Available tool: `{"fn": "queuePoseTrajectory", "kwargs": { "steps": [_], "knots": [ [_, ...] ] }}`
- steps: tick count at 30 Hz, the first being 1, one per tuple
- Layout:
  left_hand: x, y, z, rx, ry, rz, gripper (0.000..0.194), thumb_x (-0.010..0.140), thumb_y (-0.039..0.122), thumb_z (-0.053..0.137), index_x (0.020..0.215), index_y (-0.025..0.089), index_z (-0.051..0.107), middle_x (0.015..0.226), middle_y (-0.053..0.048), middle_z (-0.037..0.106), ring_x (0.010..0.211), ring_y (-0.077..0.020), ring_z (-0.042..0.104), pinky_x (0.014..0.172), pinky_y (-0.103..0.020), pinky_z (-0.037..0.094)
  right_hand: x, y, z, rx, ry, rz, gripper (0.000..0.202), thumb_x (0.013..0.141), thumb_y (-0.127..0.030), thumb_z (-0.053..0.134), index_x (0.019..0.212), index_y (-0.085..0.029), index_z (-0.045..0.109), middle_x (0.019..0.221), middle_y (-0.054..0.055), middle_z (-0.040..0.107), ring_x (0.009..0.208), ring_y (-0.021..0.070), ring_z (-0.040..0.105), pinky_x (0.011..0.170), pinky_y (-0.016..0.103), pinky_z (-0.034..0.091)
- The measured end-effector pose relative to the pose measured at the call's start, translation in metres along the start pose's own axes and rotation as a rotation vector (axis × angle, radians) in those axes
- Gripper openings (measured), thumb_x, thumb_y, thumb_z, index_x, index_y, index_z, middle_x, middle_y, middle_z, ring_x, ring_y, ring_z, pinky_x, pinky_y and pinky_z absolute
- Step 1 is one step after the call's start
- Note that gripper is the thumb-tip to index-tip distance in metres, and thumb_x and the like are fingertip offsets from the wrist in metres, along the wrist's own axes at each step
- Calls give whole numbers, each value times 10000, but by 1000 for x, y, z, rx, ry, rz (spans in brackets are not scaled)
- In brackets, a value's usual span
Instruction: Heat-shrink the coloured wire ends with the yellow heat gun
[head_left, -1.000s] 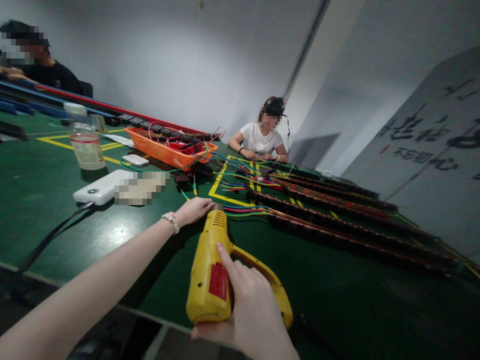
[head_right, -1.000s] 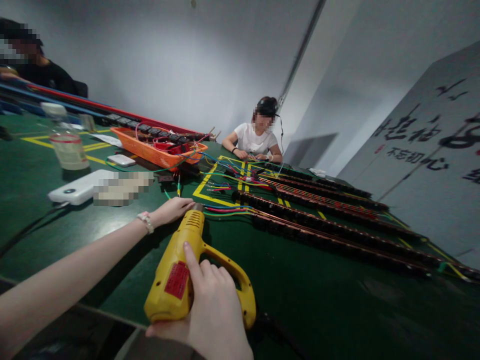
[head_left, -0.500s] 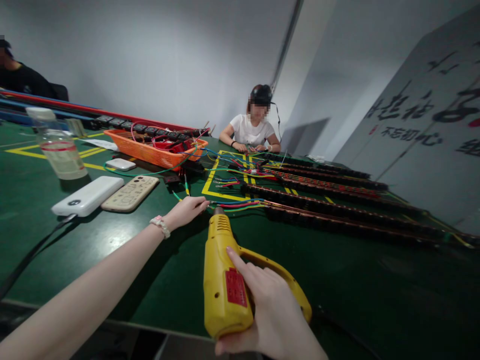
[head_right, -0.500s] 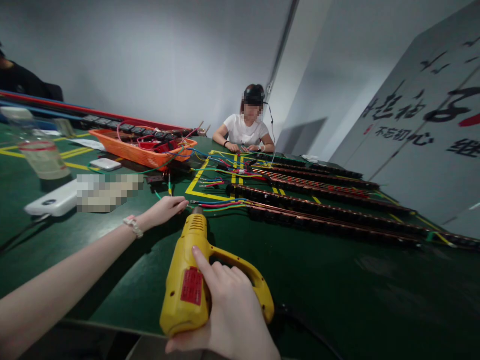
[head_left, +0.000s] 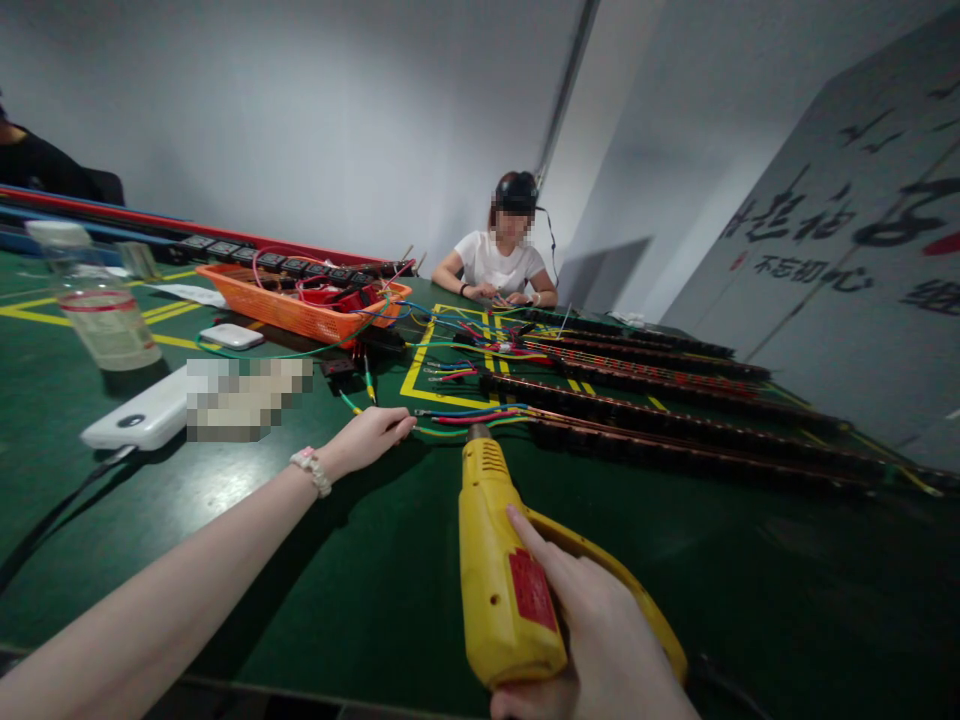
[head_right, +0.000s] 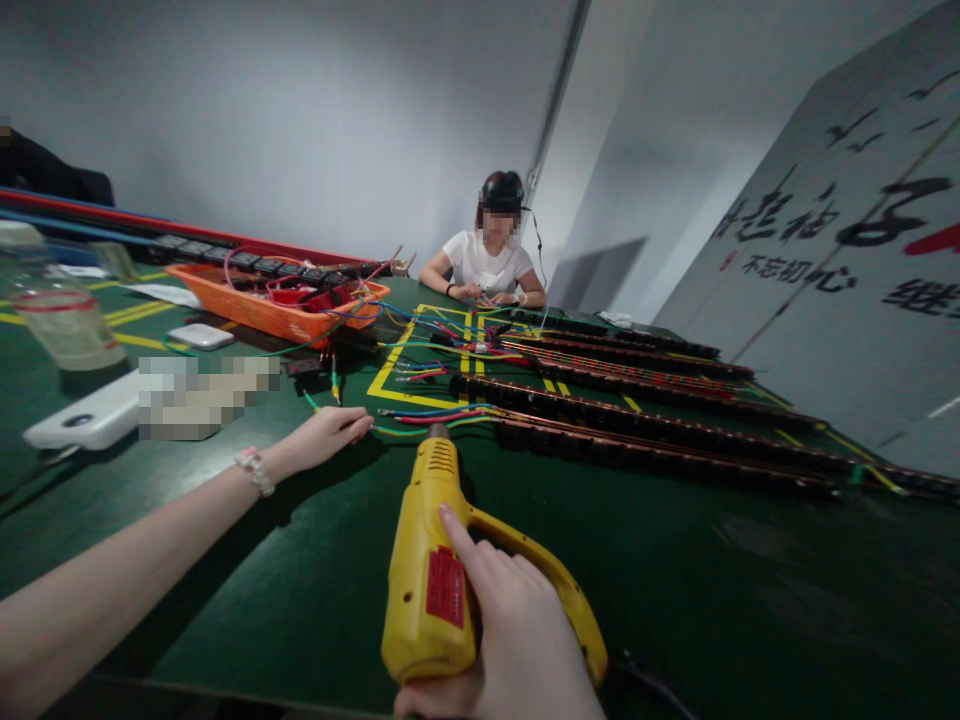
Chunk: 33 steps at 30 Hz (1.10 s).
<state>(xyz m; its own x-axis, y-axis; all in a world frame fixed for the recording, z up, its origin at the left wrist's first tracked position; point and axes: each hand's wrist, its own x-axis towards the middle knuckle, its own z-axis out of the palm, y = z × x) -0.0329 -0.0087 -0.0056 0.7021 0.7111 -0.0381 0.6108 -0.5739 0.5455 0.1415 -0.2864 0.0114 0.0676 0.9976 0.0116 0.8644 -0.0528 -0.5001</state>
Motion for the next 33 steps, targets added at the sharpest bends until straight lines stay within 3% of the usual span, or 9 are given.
{"fn": "queuePoseTrajectory", "kwargs": {
  "steps": [5, 12, 17, 24, 33],
  "knots": [
    [1, 0, -1, 6, 9, 2, 557, 777, 606, 244, 692, 109, 483, 614, 28, 501, 546, 37, 371, 549, -80, 245, 1, 13, 0, -57, 142, -17, 1158, 478, -770, 583, 1419, -302, 97, 1211, 47, 497, 968, 213, 543, 816, 322, 444],
    [-2, 2, -1, 4, 14, 7, 557, 780, 599, 247, 696, 106, 491, 625, 25, 517, 555, 39, 387, 555, -79, 249, 0, 17, -2, -101, 219, 123, 1114, 499, -725, 617, 1411, -317, 123, 1073, 20, 562, 879, 191, 551, 771, 326, 440],
    [-2, 4, -1, 21, 23, -3, 564, 779, 599, 248, 682, 98, 488, 613, 20, 511, 547, 37, 376, 549, -87, 238, 0, 19, 0, -183, 285, 110, 1088, 533, -703, 616, 1416, -262, 157, 1085, 64, 555, 876, 214, 544, 760, 347, 437],
    [-3, 6, -2, -2, 28, 5, 574, 771, 615, 254, 683, 97, 486, 617, 18, 509, 539, 32, 375, 542, -104, 248, 1, 18, -1, -161, 262, 120, 1103, 518, -684, 641, 1416, -263, 160, 1148, 62, 527, 932, 229, 539, 810, 366, 438],
    [-1, 4, -1, -2, 27, -3, 587, 753, 635, 279, 669, 91, 485, 598, 16, 494, 528, 29, 360, 535, -121, 221, 3, 14, -6, -71, 224, 163, 1076, 513, -545, 719, 1407, -296, 175, 1160, 32, 532, 970, 221, 541, 824, 354, 437]
  ]
}}
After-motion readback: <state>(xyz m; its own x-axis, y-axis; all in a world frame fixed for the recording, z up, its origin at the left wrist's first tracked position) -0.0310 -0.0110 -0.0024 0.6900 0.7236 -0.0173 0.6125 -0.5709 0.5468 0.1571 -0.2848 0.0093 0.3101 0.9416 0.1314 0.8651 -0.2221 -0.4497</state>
